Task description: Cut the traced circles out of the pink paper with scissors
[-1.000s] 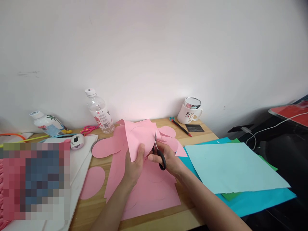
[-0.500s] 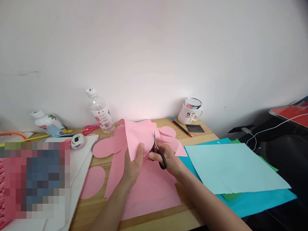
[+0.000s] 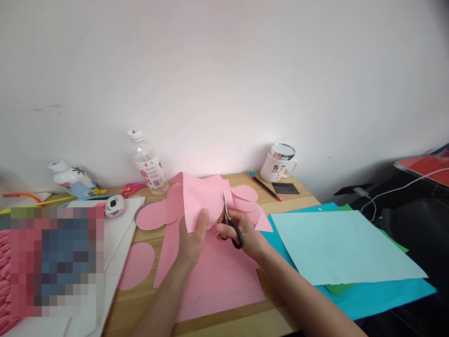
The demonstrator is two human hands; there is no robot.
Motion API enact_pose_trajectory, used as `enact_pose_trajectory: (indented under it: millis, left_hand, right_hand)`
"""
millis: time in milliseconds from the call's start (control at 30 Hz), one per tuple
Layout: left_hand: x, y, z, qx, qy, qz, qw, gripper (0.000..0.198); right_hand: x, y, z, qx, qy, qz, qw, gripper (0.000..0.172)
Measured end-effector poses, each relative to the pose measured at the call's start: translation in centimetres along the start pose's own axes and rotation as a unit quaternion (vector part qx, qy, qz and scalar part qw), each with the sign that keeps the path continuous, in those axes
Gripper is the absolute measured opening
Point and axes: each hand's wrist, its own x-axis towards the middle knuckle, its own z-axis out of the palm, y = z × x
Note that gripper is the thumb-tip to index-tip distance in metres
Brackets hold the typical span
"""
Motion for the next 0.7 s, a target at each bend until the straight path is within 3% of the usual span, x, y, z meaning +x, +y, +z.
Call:
enact_pose_trajectory:
  millis: [300,700]
  left_hand:
    - [-0.4,-0.3,0.4,-0.002,0.043,0.007,0.999,0.037]
    - [-0.5,-0.7,0.3,-0.027,-0.012,0.015,0.999,0.044]
  right_hand:
    - [-0.2,-0.3,1.2,-0.005,0.016,-0.004,1.000,0.043]
    - [-0.1,-0.1,0.7,-0.005,0.022,-0.008,1.000,0.041]
